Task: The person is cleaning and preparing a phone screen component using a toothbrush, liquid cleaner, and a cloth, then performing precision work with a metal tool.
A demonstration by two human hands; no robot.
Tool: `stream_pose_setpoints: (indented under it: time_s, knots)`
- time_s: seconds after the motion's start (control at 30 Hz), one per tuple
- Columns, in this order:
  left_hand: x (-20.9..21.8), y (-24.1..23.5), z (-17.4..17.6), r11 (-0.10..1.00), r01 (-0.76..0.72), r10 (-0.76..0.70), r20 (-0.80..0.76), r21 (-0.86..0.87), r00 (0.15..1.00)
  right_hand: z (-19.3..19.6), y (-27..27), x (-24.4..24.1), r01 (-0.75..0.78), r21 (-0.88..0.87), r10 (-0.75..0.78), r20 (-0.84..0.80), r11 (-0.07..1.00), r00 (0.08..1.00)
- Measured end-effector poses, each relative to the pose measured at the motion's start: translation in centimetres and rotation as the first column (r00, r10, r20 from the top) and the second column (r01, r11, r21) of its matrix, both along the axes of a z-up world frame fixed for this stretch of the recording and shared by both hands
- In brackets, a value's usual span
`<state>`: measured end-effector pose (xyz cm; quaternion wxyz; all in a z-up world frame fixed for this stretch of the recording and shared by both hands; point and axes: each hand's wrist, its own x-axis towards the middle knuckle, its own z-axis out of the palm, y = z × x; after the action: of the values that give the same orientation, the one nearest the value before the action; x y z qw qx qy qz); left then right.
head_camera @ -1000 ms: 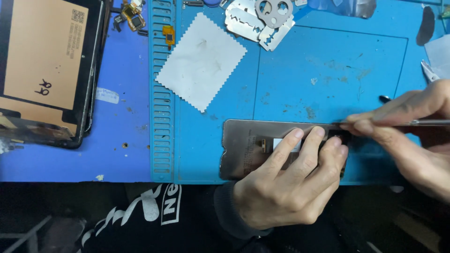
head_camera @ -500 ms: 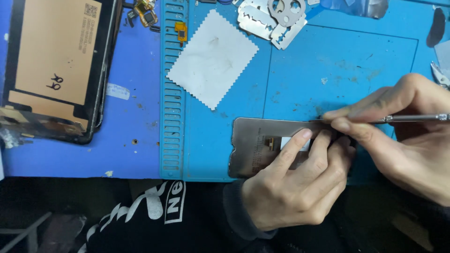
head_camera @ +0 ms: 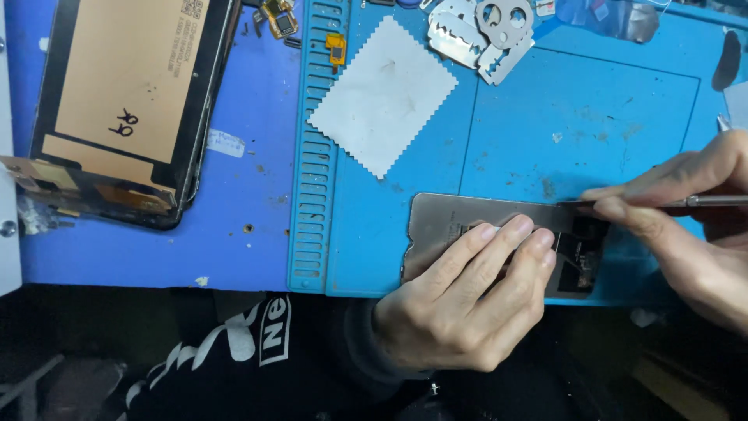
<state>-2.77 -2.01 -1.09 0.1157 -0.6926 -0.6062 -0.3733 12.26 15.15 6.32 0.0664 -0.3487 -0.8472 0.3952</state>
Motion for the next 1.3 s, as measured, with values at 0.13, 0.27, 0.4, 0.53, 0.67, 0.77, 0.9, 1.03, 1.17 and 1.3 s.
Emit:
stream_pose_setpoints:
  time_s: [0.13,0.27,0.4,0.53,0.67,0.77,0.9,1.03,1.17,1.3]
  knots:
    - [-0.4,0.1,0.7,1.000,-0.017,0.017,-0.010,0.023,1.000,0.6,-1.0,-1.8,-0.003,-0.005,0.003,-0.002,1.000,1.000]
    - [-0.1,0.0,0.2,1.000,-0.023,0.023,0.022,0.019,1.000,-3.2,1.2,2.9,0.138,-0.123,-0.124,0.113,0.983,0.986]
    - [-0.3,0.0,0.5,1.000,-0.026,0.025,0.025,0.014,0.999,-4.4,1.1,3.3,0.312,-0.273,-0.273,0.172,0.910,0.946]
    - [-0.3,0.1,0.3,0.999,-0.025,0.024,0.046,0.019,0.999,-1.0,-0.5,-0.8,-0.015,-0.011,0.014,-0.054,1.000,0.998]
    - [-0.1,0.0,-0.1,0.999,-0.035,0.034,0.051,0.034,0.998,-4.7,2.4,4.0,0.268,-0.246,-0.209,0.241,0.932,0.948]
    - [-0.6,0.4,0.6,0.999,-0.034,0.033,0.039,0.034,0.999,0.3,-1.0,-2.8,-0.037,-0.066,0.034,-0.050,0.997,0.998]
    - [-0.3,0.0,0.3,0.999,-0.028,0.027,0.052,0.017,0.998,-0.3,-0.4,-1.0,-0.008,-0.063,0.005,-0.042,0.998,0.999]
    - [-0.5,0.3,0.4,0.999,-0.035,0.035,0.022,0.016,0.999,-0.4,-0.1,-1.5,0.053,-0.099,-0.052,0.009,0.994,0.999]
    - [-0.3,0.2,0.3,1.000,-0.031,0.031,0.006,0.007,1.000,-1.5,-0.4,-1.9,-0.111,-0.139,0.090,-0.147,0.984,0.985]
    - [0.1,-0.1,-0.3,0.999,-0.044,0.044,0.027,0.032,0.999,-4.7,2.8,3.6,0.169,-0.236,-0.145,0.116,0.957,0.983]
